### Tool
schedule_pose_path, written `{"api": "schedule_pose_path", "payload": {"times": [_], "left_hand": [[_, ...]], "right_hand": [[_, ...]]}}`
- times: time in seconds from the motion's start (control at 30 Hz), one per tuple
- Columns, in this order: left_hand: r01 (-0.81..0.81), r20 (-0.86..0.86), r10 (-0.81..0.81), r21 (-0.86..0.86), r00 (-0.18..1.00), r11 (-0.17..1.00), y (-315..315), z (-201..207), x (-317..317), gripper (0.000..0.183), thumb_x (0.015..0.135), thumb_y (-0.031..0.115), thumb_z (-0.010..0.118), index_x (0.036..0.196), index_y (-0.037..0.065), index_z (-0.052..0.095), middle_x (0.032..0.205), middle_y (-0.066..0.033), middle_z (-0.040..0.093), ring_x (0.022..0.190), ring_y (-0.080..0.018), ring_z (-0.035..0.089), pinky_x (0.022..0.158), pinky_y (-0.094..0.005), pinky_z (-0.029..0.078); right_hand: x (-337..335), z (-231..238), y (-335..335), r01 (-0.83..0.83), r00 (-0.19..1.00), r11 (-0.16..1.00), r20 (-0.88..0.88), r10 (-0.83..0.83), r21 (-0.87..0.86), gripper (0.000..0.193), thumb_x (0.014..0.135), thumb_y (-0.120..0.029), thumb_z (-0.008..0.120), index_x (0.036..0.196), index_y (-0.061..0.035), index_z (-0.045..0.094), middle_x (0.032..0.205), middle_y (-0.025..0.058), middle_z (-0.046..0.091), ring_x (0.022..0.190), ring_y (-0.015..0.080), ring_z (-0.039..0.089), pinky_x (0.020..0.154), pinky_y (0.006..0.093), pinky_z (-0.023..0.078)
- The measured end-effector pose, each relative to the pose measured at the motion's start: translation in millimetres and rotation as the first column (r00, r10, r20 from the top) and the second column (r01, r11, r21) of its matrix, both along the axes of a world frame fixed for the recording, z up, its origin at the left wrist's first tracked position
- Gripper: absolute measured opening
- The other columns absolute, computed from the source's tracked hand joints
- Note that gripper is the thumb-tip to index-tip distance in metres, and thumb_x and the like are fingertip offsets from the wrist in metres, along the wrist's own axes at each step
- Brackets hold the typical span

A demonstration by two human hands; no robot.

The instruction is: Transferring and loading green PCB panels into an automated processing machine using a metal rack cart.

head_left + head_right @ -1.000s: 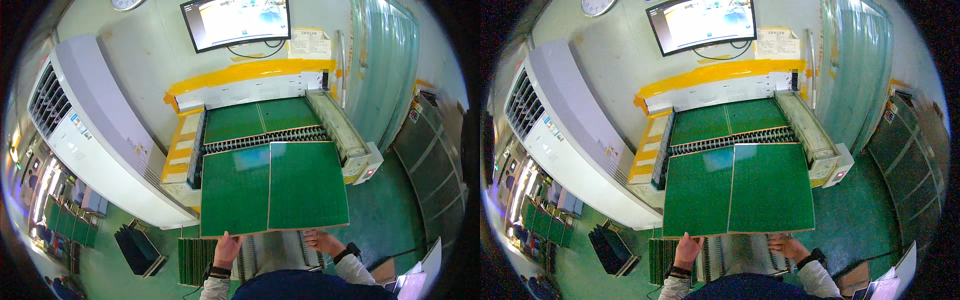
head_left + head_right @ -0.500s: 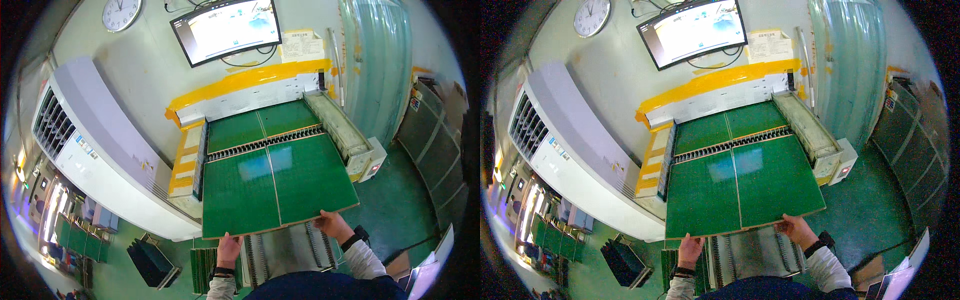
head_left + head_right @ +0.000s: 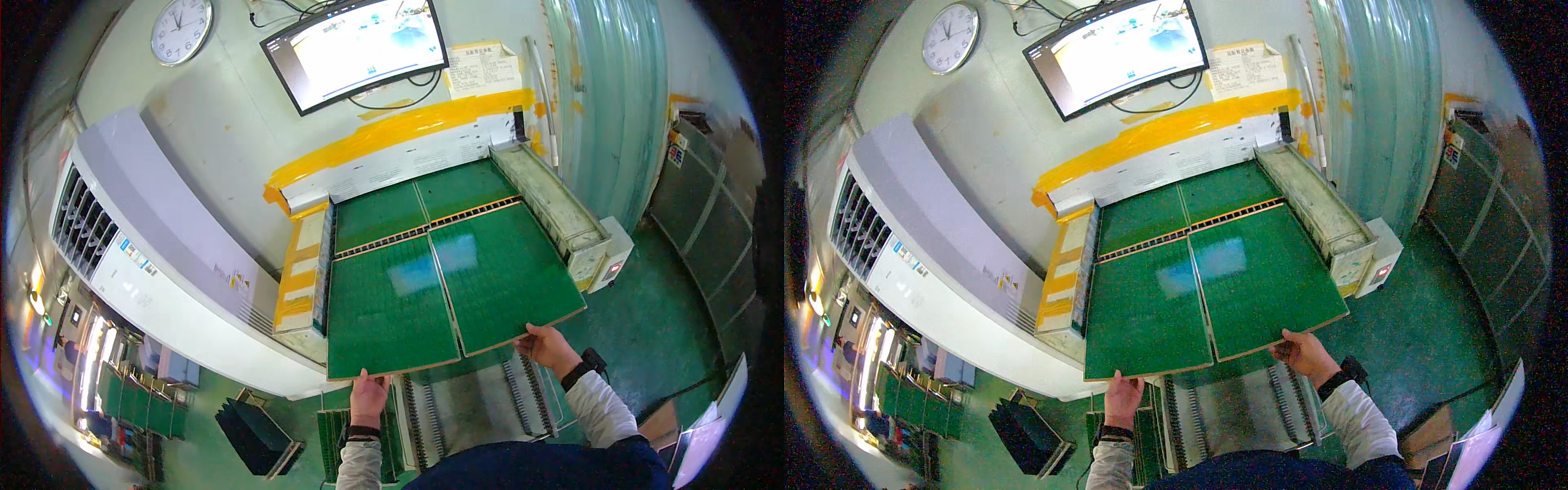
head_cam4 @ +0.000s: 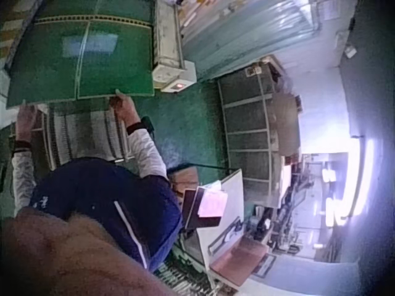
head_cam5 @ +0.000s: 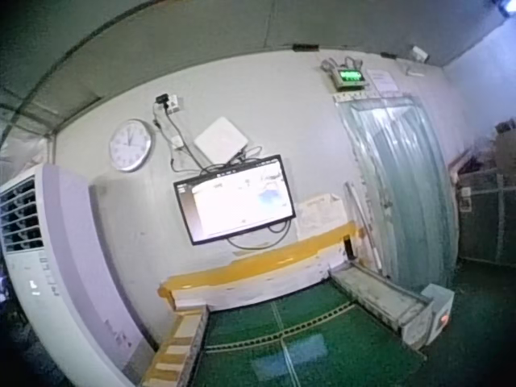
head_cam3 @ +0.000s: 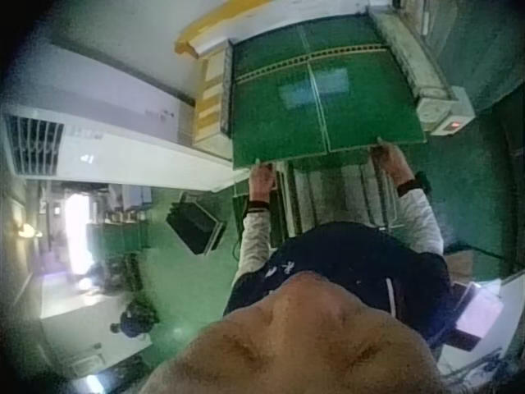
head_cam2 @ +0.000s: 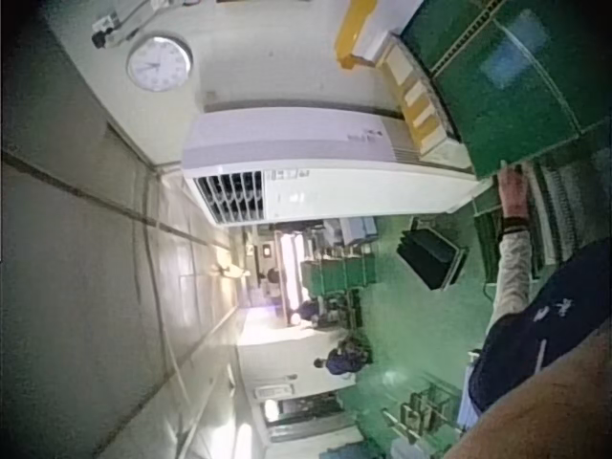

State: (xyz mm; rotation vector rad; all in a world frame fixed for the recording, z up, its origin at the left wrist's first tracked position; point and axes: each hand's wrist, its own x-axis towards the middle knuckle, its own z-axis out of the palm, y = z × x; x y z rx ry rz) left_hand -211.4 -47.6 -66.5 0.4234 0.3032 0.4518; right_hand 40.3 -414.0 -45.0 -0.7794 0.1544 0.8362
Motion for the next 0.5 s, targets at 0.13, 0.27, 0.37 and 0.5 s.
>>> {"api": "schedule_pose_path", "payload": {"times": [0.13, 0.27, 0.37, 0.5], "left_hand": [[-0.024, -0.014, 0.025, 0.020, 1.000, 1.000, 5.9, -5.8, 9.5, 0.010, 0.090, 0.017, 0.058, 0.099, 0.013, 0.063, 0.102, -0.0010, 0.065, 0.103, -0.0205, 0.057, 0.089, -0.0391, 0.047], [-0.003, -0.022, 0.003, -0.011, 1.000, 1.000, 8.9, -5.5, 17.6, 0.012, 0.090, 0.016, 0.060, 0.101, 0.012, 0.063, 0.104, -0.0020, 0.065, 0.103, -0.0211, 0.057, 0.091, -0.0388, 0.048], [0.006, -0.034, -0.006, 0.004, 0.999, 1.000, 6.5, 1.8, 26.1, 0.014, 0.089, 0.016, 0.061, 0.102, 0.011, 0.063, 0.106, -0.0023, 0.064, 0.103, -0.0207, 0.057, 0.091, -0.0386, 0.048], [0.003, -0.038, -0.001, 0.037, 0.999, 0.999, 13.3, -5.3, 28.9, 0.015, 0.089, 0.016, 0.061, 0.104, 0.011, 0.062, 0.109, -0.0021, 0.064, 0.103, -0.0199, 0.057, 0.090, -0.0382, 0.049]], "right_hand": [[1.8, 0.5, 3.7, -0.009, 1.000, 1.000, -0.008, 0.009, 0.019, 0.018, 0.093, -0.015, 0.052, 0.093, 0.0027, 0.056, 0.085, 0.0161, 0.063, 0.078, 0.0290, 0.064, 0.071, 0.0408, 0.054], [1.9, 8.0, 8.6, -0.004, 1.000, 1.000, -0.018, 0.003, -0.029, 0.018, 0.093, -0.016, 0.051, 0.093, 0.0016, 0.056, 0.084, 0.0150, 0.063, 0.078, 0.0284, 0.063, 0.071, 0.0399, 0.053], [4.5, 8.3, 11.8, 0.043, 0.999, 0.999, -0.033, -0.042, 0.002, 0.018, 0.093, -0.016, 0.050, 0.093, 0.0008, 0.056, 0.084, 0.0144, 0.062, 0.077, 0.0272, 0.063, 0.071, 0.0393, 0.053], [9.0, 14.7, 17.2, 0.024, 1.000, 0.998, -0.014, -0.025, -0.065, 0.016, 0.093, -0.015, 0.051, 0.092, 0.0003, 0.056, 0.083, 0.0132, 0.062, 0.077, 0.0262, 0.063, 0.069, 0.0384, 0.054]]}}
